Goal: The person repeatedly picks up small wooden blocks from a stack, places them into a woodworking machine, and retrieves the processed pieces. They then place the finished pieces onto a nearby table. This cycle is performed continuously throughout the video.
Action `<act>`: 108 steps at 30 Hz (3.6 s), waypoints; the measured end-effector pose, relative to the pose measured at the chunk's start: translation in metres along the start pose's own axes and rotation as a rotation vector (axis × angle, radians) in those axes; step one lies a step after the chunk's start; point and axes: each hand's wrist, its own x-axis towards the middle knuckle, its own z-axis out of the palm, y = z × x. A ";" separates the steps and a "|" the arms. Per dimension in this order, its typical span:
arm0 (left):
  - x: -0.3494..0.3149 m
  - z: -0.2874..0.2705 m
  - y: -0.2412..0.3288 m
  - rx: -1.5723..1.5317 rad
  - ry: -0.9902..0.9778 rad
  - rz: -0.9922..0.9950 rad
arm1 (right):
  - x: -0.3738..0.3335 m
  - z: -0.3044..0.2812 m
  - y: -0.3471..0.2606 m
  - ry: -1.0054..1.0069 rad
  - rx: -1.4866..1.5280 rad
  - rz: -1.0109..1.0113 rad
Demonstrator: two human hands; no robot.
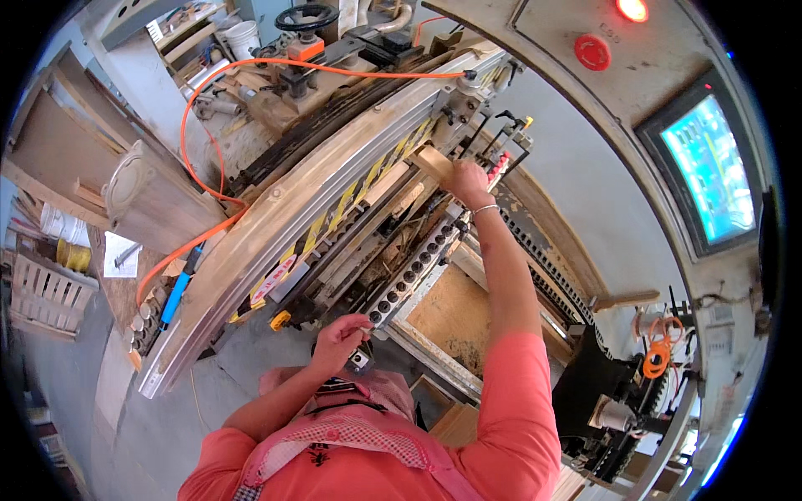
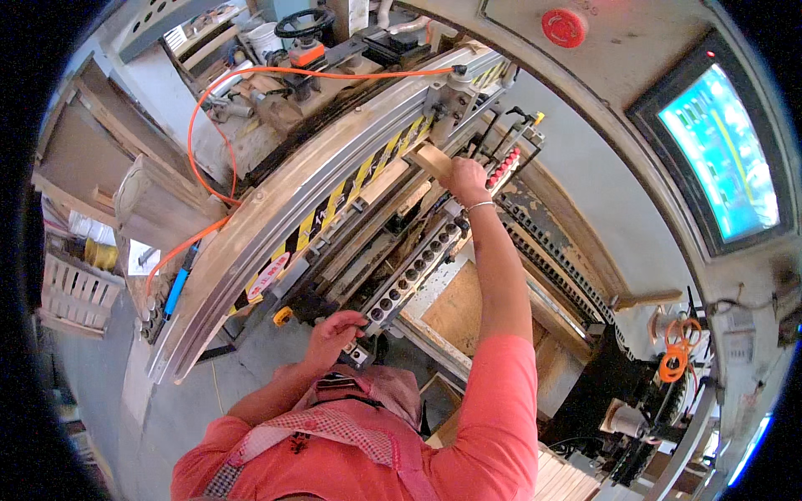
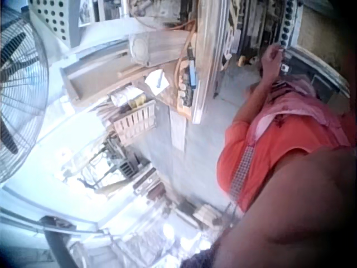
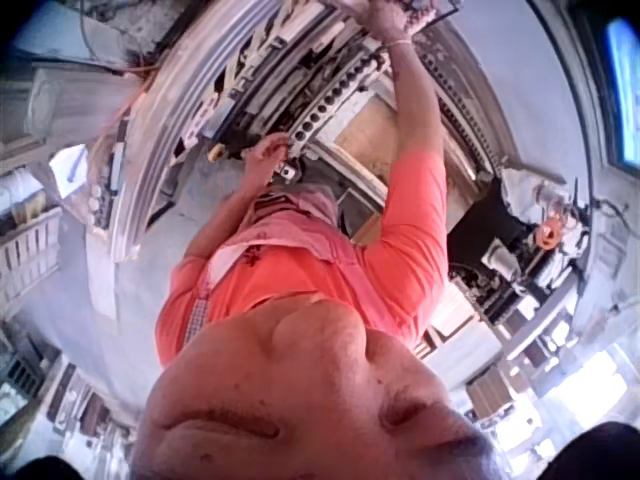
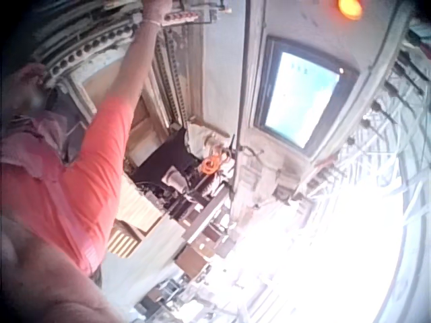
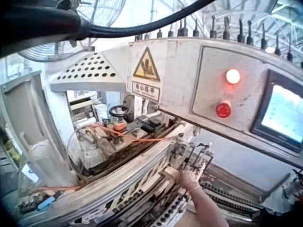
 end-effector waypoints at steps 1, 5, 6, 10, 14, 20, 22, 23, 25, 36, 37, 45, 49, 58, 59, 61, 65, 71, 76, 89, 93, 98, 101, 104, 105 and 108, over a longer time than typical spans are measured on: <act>0.007 0.005 0.000 -0.037 -0.005 0.002 | 0.005 0.002 0.005 -0.042 -0.010 -0.004; 0.039 0.023 0.001 -0.066 -0.030 -0.013 | 0.019 0.004 0.016 -0.130 -0.053 -0.045; 0.047 0.025 0.001 -0.066 -0.050 0.010 | 0.019 -0.001 0.017 -0.140 -0.055 -0.054; 0.083 0.031 0.006 -0.024 -0.034 0.064 | -0.018 -0.029 0.015 -0.151 -0.059 -0.080; 0.114 0.040 0.007 -0.183 -0.092 0.083 | -0.090 -0.070 -0.010 -0.282 0.298 -0.249; 0.125 0.063 0.014 -0.139 -0.228 0.136 | -0.142 -0.076 -0.031 -0.459 0.622 -0.387; 0.121 0.060 0.013 -0.125 -0.213 0.111 | -0.122 -0.079 -0.020 -0.443 0.642 -0.307; 0.115 0.060 0.008 -0.202 -0.136 0.176 | -0.108 -0.080 -0.018 -0.435 0.603 -0.168; 0.101 0.054 0.003 -0.115 -0.137 0.269 | -0.071 -0.058 0.006 -0.109 0.266 -0.226; 0.064 0.035 -0.017 0.190 -0.250 0.369 | 0.016 0.014 0.006 -0.059 -0.045 -0.001; 0.064 0.036 -0.016 0.185 -0.254 0.353 | 0.018 0.016 0.009 -0.086 -0.040 0.014; 0.071 0.034 -0.019 0.176 -0.255 0.405 | -0.005 0.015 0.012 0.111 0.031 -0.004; 0.073 0.033 -0.022 0.075 -0.276 0.312 | -0.013 0.016 0.018 0.077 -0.038 -0.011; 0.075 0.033 -0.014 0.134 -0.284 0.262 | -0.013 0.011 0.006 0.067 -0.039 0.088; 0.075 0.032 -0.016 0.165 -0.289 0.293 | -0.013 0.011 0.004 0.082 -0.033 0.101; 0.074 0.031 -0.019 0.189 -0.292 0.301 | -0.015 0.015 0.006 0.081 -0.027 0.080; 0.075 0.031 -0.021 0.138 -0.263 0.269 | -0.013 0.014 0.018 0.046 -0.027 -0.031; 0.075 0.030 -0.024 0.079 -0.258 0.255 | -0.004 0.006 0.006 -0.039 0.034 -0.011; 0.074 0.033 -0.021 0.044 -0.254 0.262 | 0.008 0.006 -0.005 -0.034 0.020 -0.039; 0.074 0.033 -0.017 0.089 -0.242 0.287 | 0.012 0.008 -0.007 -0.044 -0.005 -0.054; 0.074 0.032 -0.017 0.106 -0.243 0.316 | 0.017 0.012 -0.011 0.000 -0.034 -0.049; 0.073 0.033 -0.016 0.105 -0.238 0.313 | 0.019 0.013 -0.012 -0.039 -0.003 -0.029; 0.073 0.035 -0.011 0.061 -0.249 0.296 | 0.020 0.015 -0.009 -0.052 0.019 -0.011; 0.072 0.035 -0.011 0.010 -0.245 0.260 | 0.017 0.011 -0.014 -0.035 0.028 0.004; 0.073 0.034 -0.012 0.019 -0.242 0.263 | 0.014 0.006 -0.016 -0.041 0.029 0.012; 0.074 0.034 -0.014 0.022 -0.246 0.271 | 0.012 0.012 -0.008 -0.025 -0.009 0.027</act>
